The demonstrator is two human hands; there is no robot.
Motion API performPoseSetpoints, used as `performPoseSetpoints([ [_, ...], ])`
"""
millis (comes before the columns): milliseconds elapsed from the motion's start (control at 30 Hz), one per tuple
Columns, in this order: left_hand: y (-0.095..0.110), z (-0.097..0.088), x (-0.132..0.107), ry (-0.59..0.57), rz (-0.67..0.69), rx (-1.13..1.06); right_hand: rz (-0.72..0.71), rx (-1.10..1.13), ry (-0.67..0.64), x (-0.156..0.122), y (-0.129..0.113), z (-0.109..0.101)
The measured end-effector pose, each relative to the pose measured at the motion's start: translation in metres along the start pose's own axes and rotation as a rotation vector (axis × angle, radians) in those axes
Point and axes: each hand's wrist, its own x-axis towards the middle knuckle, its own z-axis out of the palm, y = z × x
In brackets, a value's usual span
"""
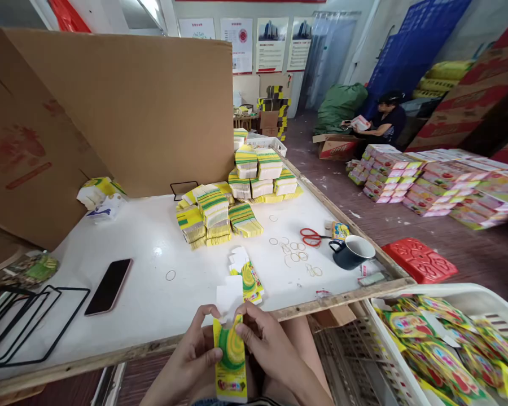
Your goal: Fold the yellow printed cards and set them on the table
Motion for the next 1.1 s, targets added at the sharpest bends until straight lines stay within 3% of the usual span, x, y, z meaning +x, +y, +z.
performPoseSetpoints([
  [100, -0.004, 0.0, 0.002, 0.019, 0.001, 0.015, -0.027, -0.102, 0.106, 0.003, -0.002, -0.001],
  [233, -0.007, -0.001, 0.003, 0.129, -0.005, 0.032, -0.042, 0.018, 0.198, 0.006, 0.001, -0.002],
  [433, -0.005, -0.001, 0.009, 0.135, -0.018, 0.115, -0.128, -0.15, 0.151, 0.002, -0.003, -0.016],
  [567, -0.009, 0.0, 0.013, 0.179, -0.014, 0.225, 0.047, -0.061, 0.062, 0.001, -0.004, -0.016],
  [833, -0.009, 0.007, 0.014, 0.081, 0.02, 0.216, 0.14, -0.217, 0.153, 0.005, 0.002, -0.009],
  [1100, -0.001, 0.007, 0.018, 0.116, 0.008, 0.099, 0.083, -0.241, 0.149, 0.001, 0.001, -0.015],
])
